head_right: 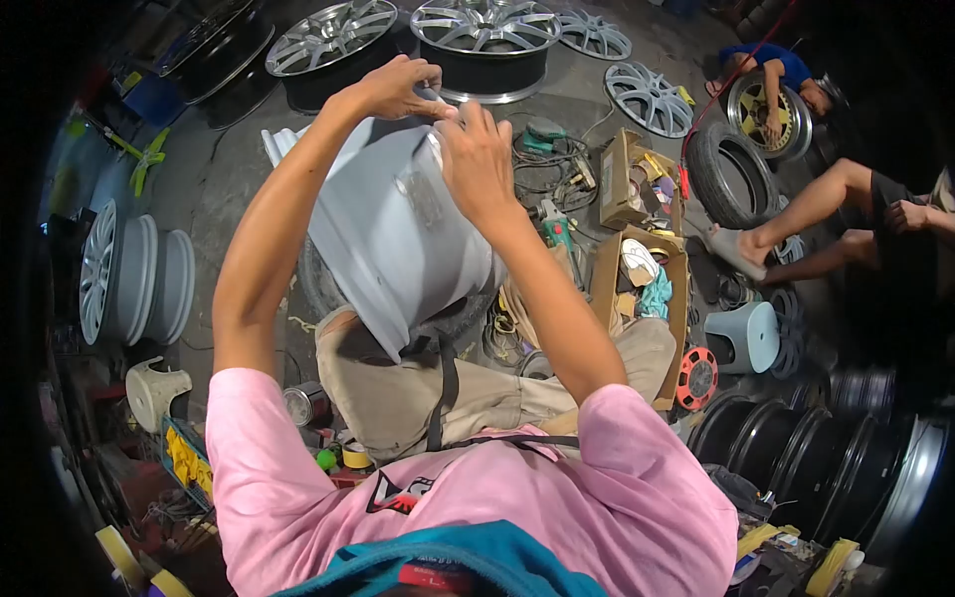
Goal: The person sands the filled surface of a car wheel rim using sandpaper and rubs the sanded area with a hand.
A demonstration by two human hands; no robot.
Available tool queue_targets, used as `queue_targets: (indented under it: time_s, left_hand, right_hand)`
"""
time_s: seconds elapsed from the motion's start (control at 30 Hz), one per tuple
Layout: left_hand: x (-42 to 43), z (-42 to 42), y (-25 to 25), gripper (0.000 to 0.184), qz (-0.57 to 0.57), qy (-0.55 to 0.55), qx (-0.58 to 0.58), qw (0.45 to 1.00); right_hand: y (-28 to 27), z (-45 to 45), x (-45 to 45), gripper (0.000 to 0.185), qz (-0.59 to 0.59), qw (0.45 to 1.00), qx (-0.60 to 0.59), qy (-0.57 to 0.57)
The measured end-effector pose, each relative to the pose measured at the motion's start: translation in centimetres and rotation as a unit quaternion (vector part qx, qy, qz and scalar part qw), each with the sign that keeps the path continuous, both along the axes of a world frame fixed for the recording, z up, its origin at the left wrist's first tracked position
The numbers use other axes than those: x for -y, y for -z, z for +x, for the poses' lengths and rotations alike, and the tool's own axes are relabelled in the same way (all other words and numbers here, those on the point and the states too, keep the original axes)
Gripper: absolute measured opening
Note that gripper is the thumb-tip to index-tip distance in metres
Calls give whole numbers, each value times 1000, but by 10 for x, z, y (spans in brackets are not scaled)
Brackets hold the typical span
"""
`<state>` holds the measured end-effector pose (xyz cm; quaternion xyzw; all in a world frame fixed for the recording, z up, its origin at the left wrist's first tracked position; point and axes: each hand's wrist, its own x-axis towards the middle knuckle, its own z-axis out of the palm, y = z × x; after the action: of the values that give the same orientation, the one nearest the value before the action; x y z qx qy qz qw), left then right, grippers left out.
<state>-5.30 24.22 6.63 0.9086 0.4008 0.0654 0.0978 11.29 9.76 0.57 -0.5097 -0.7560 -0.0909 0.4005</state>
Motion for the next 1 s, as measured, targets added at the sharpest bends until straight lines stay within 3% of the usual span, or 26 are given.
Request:
queue_targets:
  time_s: [0.13,0.2,0.33,0.53,0.67,0.77,1.0]
  left_hand:
    - [0,2,2,85,-15,-3,-18,1000]
    - [-1,3,8,72,31,19,28,999]
    - [-7,0,10,67,35,45,47,997]
    - [1,1,9,63,24,22,53,998]
    - [-6,4,5,64,4,31,45,999]
    - [-9,-2,5,76,0,29,41,999]
    - [-5,2,5,77,3,20,23,1000]
  right_hand:
    - [13,9,27,17,-14,1000,-9,-2]
    - [14,13,27,14,19,999,25,15]
    - [5,1,-4,13,57,996,55,29]
    - [17,15,45,17,-20,999,-47,7]
    - [6,5,6,23,9,1000,7,20]
    - [2,7,7,27,26,999,-24,-15]
    - [43,22,56,31,-4,999,-9,31]
